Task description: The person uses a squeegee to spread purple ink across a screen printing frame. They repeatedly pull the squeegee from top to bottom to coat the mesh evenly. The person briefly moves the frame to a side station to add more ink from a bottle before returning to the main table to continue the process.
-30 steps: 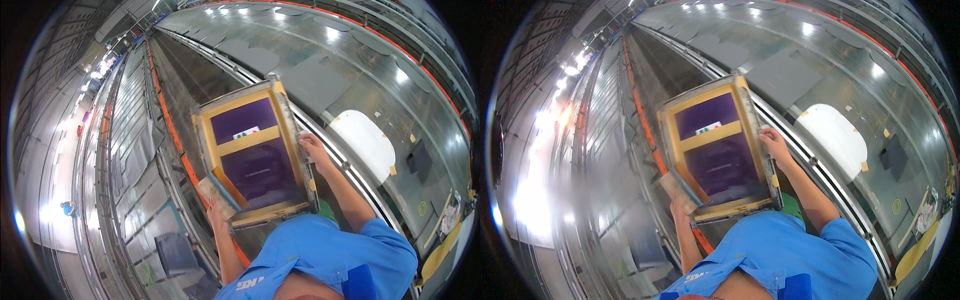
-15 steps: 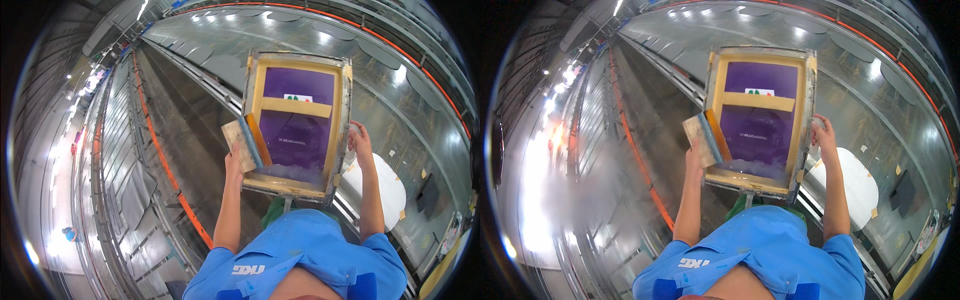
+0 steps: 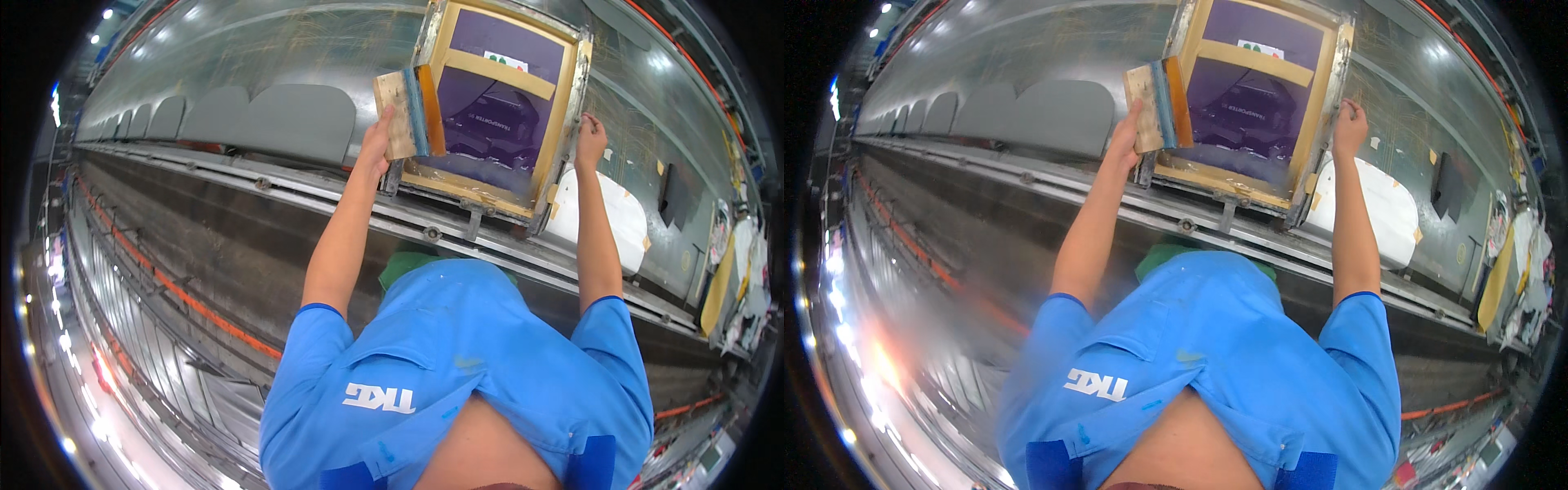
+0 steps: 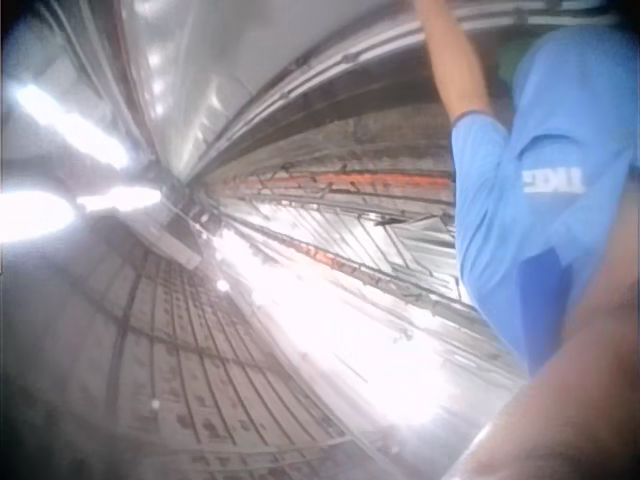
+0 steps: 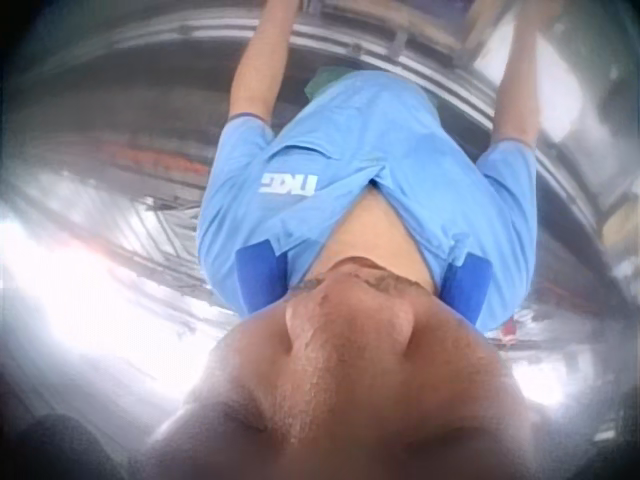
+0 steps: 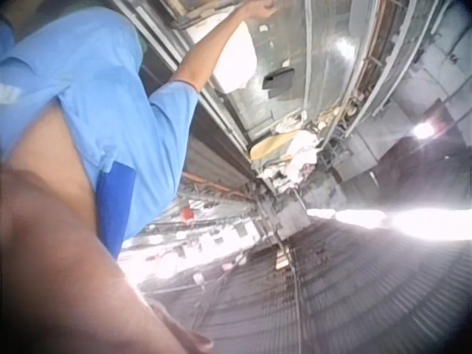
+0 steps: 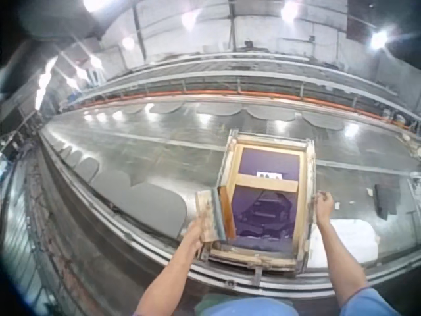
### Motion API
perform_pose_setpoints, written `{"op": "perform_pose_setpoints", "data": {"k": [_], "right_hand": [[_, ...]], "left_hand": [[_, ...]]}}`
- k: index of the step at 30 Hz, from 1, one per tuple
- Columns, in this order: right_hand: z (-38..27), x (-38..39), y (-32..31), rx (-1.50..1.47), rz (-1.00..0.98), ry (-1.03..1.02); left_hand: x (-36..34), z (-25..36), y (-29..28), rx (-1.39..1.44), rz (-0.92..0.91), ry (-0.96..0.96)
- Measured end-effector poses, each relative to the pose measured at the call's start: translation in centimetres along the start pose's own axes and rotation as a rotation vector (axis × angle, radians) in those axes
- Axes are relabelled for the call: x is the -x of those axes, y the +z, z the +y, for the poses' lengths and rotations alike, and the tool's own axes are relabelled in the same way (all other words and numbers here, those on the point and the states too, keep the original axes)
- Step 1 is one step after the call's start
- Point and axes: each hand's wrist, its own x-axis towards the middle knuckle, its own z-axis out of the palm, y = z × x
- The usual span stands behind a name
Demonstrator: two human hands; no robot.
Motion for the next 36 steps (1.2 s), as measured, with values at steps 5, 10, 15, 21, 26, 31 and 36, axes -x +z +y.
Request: {"op": "perform_pose_setpoints", "data": {"k": [5,10,15,21,26,31,36], "right_hand": [[0.9,1.9,1.0,0.089,0.03,0.016],[1.1,3.1,2.4,0.197,0.023,0.046],[1.2,4.0,3.5,0.227,0.008,0.128],[1.6,4.6,4.2,0.175,0.0,0.135],[1.1,4.5,4.0,0.145,-0.054,0.153],[0.5,4.8,4.2,0.152,-0.042,0.151],[0.1,4.8,3.8,0.094,-0.052,0.183]], "left_hand": [[-2.1,0.4,-1.8,-0.01,-0.036,-0.118],[-2.1,1.0,-2.3,-0.144,0.067,-0.19],[0.2,2.3,-0.8,-0.283,0.188,0.063],[2.9,2.2,-0.7,-1.035,0.066,0.307],[4.2,-1.9,0.6,-1.442,0.241,0.671],[5.1,-6.2,5.8,-1.258,0.251,0.623],[3.7,-10.5,12.9,-0.884,0.023,0.442]]}}
